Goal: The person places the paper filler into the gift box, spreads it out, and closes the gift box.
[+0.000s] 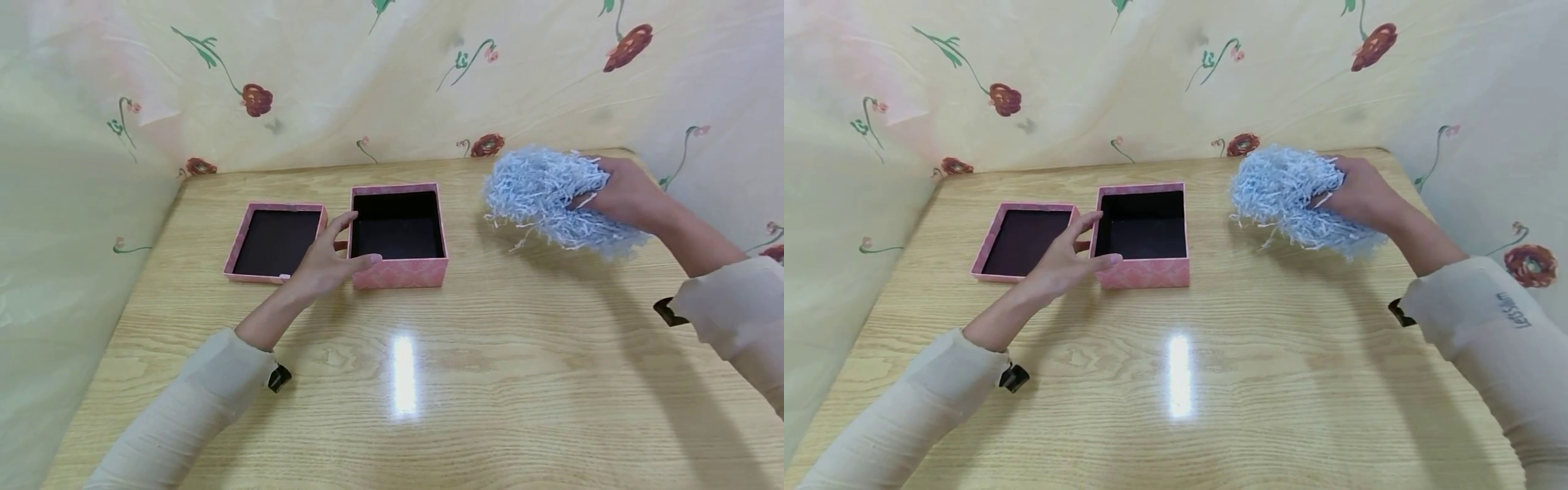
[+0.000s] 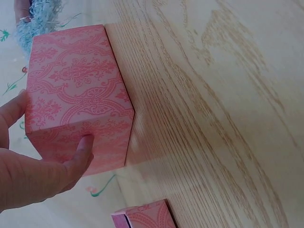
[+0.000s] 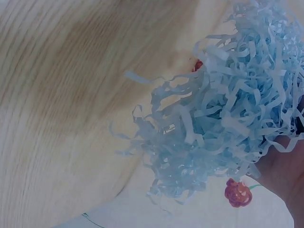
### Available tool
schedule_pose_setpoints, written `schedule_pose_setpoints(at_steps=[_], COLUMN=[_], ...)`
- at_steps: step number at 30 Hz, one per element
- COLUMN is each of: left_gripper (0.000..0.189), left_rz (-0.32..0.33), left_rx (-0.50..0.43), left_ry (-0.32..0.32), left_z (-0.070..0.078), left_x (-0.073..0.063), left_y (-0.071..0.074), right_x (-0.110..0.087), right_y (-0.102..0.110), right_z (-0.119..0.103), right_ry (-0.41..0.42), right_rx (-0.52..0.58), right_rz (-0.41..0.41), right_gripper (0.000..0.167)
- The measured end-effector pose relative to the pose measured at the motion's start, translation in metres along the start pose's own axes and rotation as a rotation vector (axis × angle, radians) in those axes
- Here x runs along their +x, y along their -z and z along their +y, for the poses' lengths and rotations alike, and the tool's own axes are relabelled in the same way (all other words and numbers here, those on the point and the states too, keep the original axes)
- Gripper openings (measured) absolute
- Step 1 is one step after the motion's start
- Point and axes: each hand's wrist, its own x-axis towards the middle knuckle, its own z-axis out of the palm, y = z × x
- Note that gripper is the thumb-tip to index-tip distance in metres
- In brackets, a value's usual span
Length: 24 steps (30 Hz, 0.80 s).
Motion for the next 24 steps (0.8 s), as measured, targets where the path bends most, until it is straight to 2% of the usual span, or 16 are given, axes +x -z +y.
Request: schedule_pose_setpoints(at_steps=[8, 16, 24], left_gripper=[0.083, 0.083, 0.084], left_rz=[0.001, -0.007, -0.004], left_rx=[-0.014, -0.027, -0.027], left_ry=[-0.009, -0.016, -0.014], left_z=[-0.001, 0.001, 0.002], left_x=[0.000, 0.000, 0.000], left_y=[-0.001, 0.001, 0.000], right_x=[-0.001, -0.003, 0.001], right_y=[0.010, 0.030, 0.044], right_z=[0.000, -0.010, -0.023], right_ry=[0.043, -0.002, 0.013], right_rx=[0.023, 0.021, 0.071], right_rz=[0.041, 0.036, 0.056], right_gripper=[0.056, 0.060, 0.057])
